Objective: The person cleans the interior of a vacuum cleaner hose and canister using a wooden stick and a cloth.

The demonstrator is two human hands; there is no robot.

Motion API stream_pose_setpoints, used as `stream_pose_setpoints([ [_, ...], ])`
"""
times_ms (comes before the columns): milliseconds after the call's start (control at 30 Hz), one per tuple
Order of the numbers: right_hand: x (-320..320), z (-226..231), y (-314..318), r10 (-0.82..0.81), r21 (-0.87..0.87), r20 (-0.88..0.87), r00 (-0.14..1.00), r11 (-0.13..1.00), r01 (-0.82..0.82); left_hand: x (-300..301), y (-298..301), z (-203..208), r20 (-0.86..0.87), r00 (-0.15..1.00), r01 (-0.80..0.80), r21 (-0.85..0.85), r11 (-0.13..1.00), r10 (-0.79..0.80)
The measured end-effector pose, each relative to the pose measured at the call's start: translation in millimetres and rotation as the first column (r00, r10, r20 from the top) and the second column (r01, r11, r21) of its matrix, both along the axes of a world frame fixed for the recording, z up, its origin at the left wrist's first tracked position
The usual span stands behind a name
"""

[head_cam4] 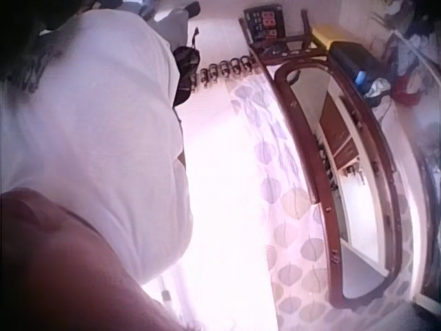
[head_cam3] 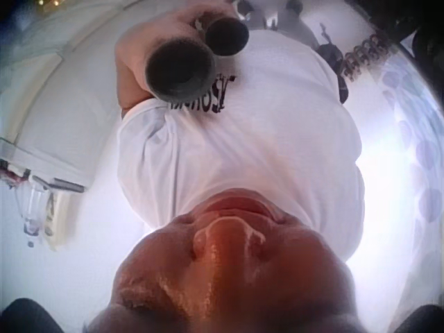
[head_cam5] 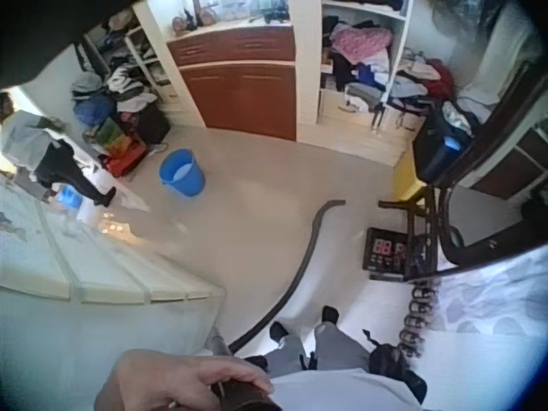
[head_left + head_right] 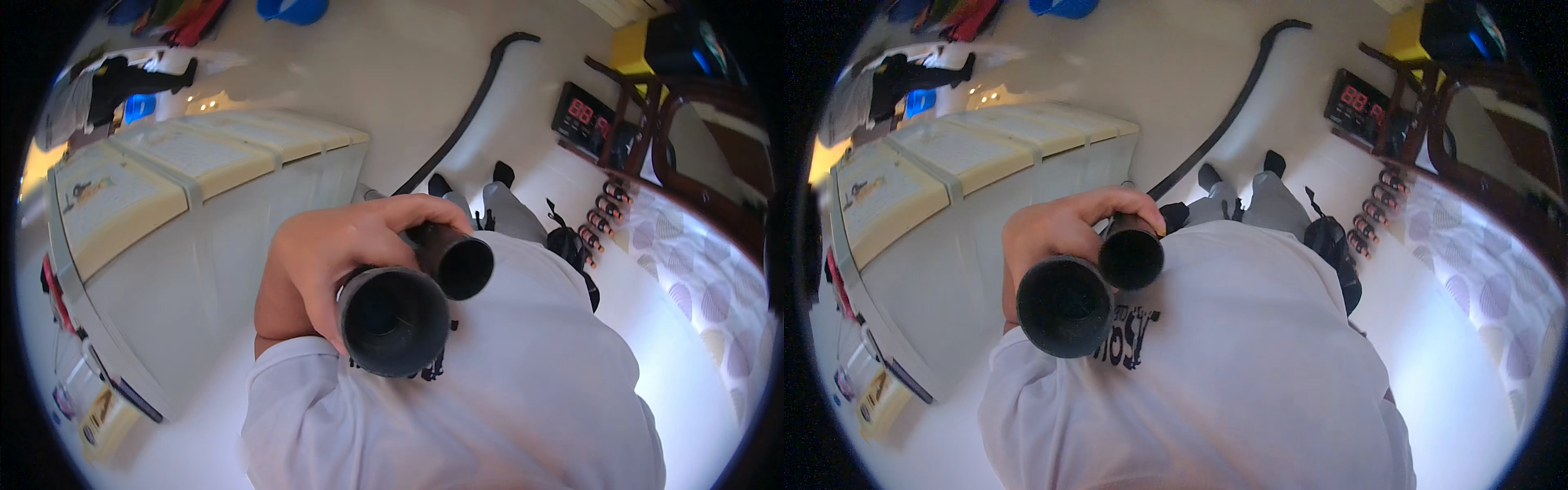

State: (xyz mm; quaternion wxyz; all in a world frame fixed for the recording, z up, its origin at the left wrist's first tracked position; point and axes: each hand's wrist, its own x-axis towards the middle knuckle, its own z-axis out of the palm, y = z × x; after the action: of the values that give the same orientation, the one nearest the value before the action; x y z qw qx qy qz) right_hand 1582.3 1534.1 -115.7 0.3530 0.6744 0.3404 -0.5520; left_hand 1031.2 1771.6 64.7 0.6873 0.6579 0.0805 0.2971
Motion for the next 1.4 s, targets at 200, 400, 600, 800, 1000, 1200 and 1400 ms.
stream_pose_setpoints([
  [200,-78.0,86.2,83.7,0.082,0.125,-0.037,0.996,0.989,-0.077,23.4,-46.7,21.0,-0.679,0.449,-0.771,0.033,0.636,0.581],
  [400,-85.6,143.5,129.0,0.083,0.820,-0.041,0.996,0.572,-0.014,-40.0,-15.0,-26.3,-0.623,0.779,-0.319,-0.295,0.901,0.072],
  [600,-159.0,135.9,96.5,0.320,0.478,-0.131,0.938,0.849,-0.223,-57.7,11.3,-26.9,-0.345,0.938,-0.081,-0.285,0.955,-0.024],
  [800,-185.9,66.9,72.0,0.052,0.825,0.046,0.998,0.562,-0.067,4.9,0.2,3.2,-0.277,0.868,-0.427,0.006,0.904,0.411],
  [1000,-143.2,231.0,155.9,-0.262,0.619,-0.673,0.692,0.312,0.721,-25.7,9.2,-1.8,0.016,0.997,0.081,-0.009,0.997,-0.081],
  [1200,-197.1,288.5,226.6,0.457,0.394,-0.873,0.171,0.455,0.798,-17.9,-19.1,-6.2,0.020,0.996,-0.082,-0.125,0.989,0.085],
  [1400,-294.7,269.4,280.2,0.624,0.396,-0.703,-0.342,0.742,0.540,-13.9,-20.9,-12.4,0.005,0.998,-0.068,-0.089,0.994,0.068],
])
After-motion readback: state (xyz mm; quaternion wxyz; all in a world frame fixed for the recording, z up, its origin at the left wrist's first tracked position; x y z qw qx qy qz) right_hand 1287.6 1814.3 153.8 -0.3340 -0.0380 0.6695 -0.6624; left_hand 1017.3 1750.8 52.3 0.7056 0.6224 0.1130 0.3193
